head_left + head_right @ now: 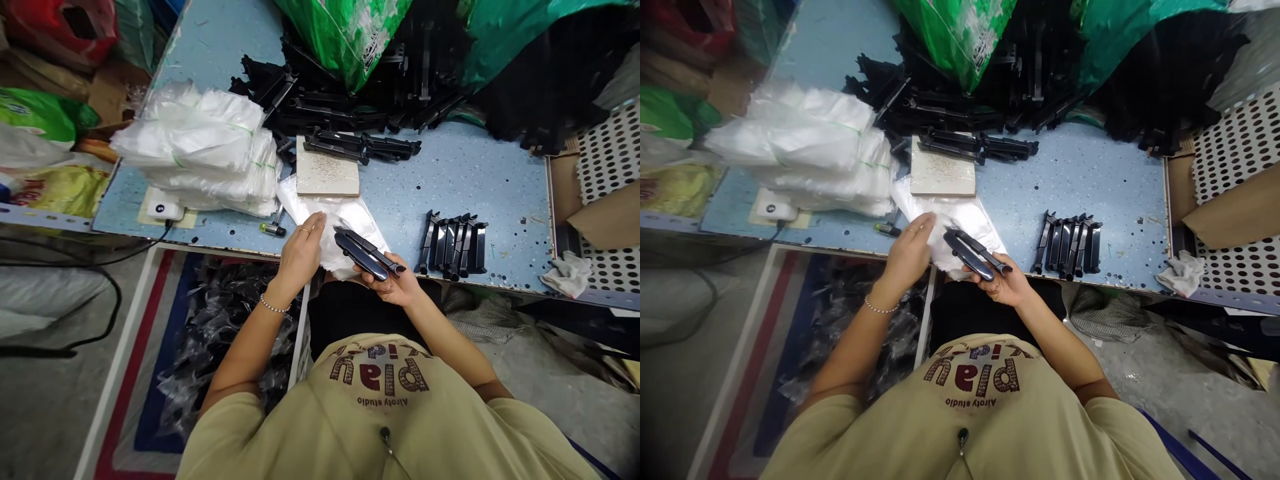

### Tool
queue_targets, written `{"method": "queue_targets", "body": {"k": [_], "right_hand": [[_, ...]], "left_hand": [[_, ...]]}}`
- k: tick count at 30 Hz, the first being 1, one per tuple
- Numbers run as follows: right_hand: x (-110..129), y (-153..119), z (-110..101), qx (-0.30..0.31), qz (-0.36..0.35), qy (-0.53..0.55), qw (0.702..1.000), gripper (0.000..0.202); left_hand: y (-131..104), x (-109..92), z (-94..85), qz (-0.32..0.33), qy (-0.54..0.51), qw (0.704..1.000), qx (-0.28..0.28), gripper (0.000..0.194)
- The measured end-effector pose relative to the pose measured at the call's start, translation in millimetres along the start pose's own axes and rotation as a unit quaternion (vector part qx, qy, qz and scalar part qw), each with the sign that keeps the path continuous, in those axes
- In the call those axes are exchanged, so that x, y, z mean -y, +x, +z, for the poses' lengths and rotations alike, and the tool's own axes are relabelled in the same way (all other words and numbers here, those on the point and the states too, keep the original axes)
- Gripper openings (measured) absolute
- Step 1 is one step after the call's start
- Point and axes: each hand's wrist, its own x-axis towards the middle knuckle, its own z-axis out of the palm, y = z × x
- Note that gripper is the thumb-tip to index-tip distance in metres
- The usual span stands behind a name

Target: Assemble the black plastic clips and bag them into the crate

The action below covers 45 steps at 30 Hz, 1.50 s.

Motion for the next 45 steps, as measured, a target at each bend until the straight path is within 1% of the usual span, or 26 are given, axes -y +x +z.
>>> {"method": "queue_targets", "body": {"k": [3,5,6,8,10,11,14,16,18,20,22,24,26,28,31,32,33,35,37,38,39,40,41,43,44,45], "right_hand": [[0.2,6.7,6.5,-0.039,-0.024,-0.052,0.998,0.054],[-2.0,13.1,14.0,-0.096,-0.091,-0.116,0.984,0.048],[-3.8,16.1,18.1,-0.132,-0.139,-0.162,0.968,0.044],[-8.2,20.1,25.5,-0.198,-0.226,-0.273,0.914,0.038],[-12.6,20.9,29.6,-0.231,-0.263,-0.351,0.868,0.037],[-14.3,20.3,30.0,-0.230,-0.261,-0.361,0.865,0.037],[-14.8,15.7,25.3,-0.178,-0.222,-0.286,0.915,0.039],[-10.8,11.2,20.8,-0.121,-0.184,-0.198,0.955,0.041],[-5.0,6.6,18.5,-0.064,-0.146,-0.110,0.981,0.043],[-1.0,4.5,18.9,-0.030,-0.124,-0.058,0.990,0.046],[-1.3,6.5,20.7,-0.047,-0.141,-0.080,0.986,0.044],[-6.0,11.8,22.0,-0.112,-0.190,-0.165,0.961,0.038],[-12.9,16.4,23.0,-0.185,-0.248,-0.267,0.913,0.035],[-19.1,16.6,25.2,-0.250,-0.302,-0.364,0.845,0.035],[-25.2,7.5,34.1,-0.313,-0.344,-0.507,0.726,0.037],[-26.6,3.1,38.4,-0.306,-0.338,-0.551,0.699,0.036],[-27.7,-1.4,43.1,-0.277,-0.322,-0.588,0.688,0.036],[-27.9,-10.6,52.0,-0.168,-0.275,-0.625,0.711,0.043],[-23.8,-21.4,57.7,-0.054,-0.230,-0.623,0.746,0.051],[-19.4,-28.2,58.5,-0.027,-0.214,-0.626,0.750,0.052],[-13.5,-36.0,57.5,-0.033,-0.208,-0.641,0.738,0.052],[-6.2,-44.5,54.5,-0.077,-0.213,-0.672,0.706,0.051],[1.9,-53.1,49.2,-0.153,-0.224,-0.710,0.650,0.051],[18.4,-67.4,32.2,-0.343,-0.239,-0.771,0.481,0.055],[25.4,-71.6,21.3,-0.419,-0.231,-0.785,0.394,0.060],[30.8,-73.6,9.9,-0.469,-0.218,-0.794,0.321,0.065]], "left_hand": [[-4.0,-21.2,3.6,0.020,-0.033,0.999,-0.004,0.073],[-9.7,-42.3,5.8,0.056,-0.073,0.996,0.007,0.077],[-12.9,-52.7,6.7,0.081,-0.096,0.992,0.021,0.079],[-18.7,-69.4,7.6,0.122,-0.145,0.981,0.050,0.082],[-22.3,-77.2,6.6,0.135,-0.180,0.973,0.055,0.081],[-23.2,-77.5,5.6,0.133,-0.191,0.971,0.045,0.080],[-24.5,-67.9,2.2,0.092,-0.192,0.977,-0.027,0.067],[-25.5,-57.4,2.1,0.044,-0.156,0.981,-0.102,0.048],[-26.5,-48.4,4.7,-0.007,-0.116,0.979,-0.170,0.022],[-27.1,-45.0,8.5,-0.034,-0.114,0.973,-0.196,0.004],[-26.9,-48.7,10.9,-0.006,-0.149,0.974,-0.170,0.007],[-26.0,-57.6,10.6,0.070,-0.189,0.973,-0.112,0.016],[-25.0,-67.0,8.7,0.141,-0.216,0.965,-0.052,0.025],[-24.2,-72.7,8.3,0.163,-0.235,0.958,0.001,0.030],[-24.6,-74.5,12.9,0.151,-0.251,0.954,0.060,0.026],[-25.5,-74.8,14.1,0.149,-0.252,0.954,0.056,0.025],[-27.0,-75.7,13.4,0.147,-0.251,0.956,0.037,0.027],[-33.0,-79.1,2.5,0.127,-0.249,0.960,-0.021,0.029],[-45.2,-81.4,-24.4,0.069,-0.247,0.965,-0.059,0.027],[-53.9,-80.3,-42.6,0.027,-0.246,0.967,-0.057,0.025],[-64.1,-76.9,-61.7,-0.024,-0.245,0.968,-0.047,0.023],[-75.3,-70.6,-79.6,-0.081,-0.237,0.968,-0.030,0.020],[-86.9,-61.4,-94.2,-0.136,-0.219,0.966,-0.008,0.018],[-108.7,-35.9,-106.8,-0.228,-0.164,0.958,0.054,0.020],[-117.8,-20.9,-103.7,-0.260,-0.134,0.953,0.081,0.021],[-125.2,-5.9,-95.1,-0.281,-0.109,0.948,0.103,0.023]]}}
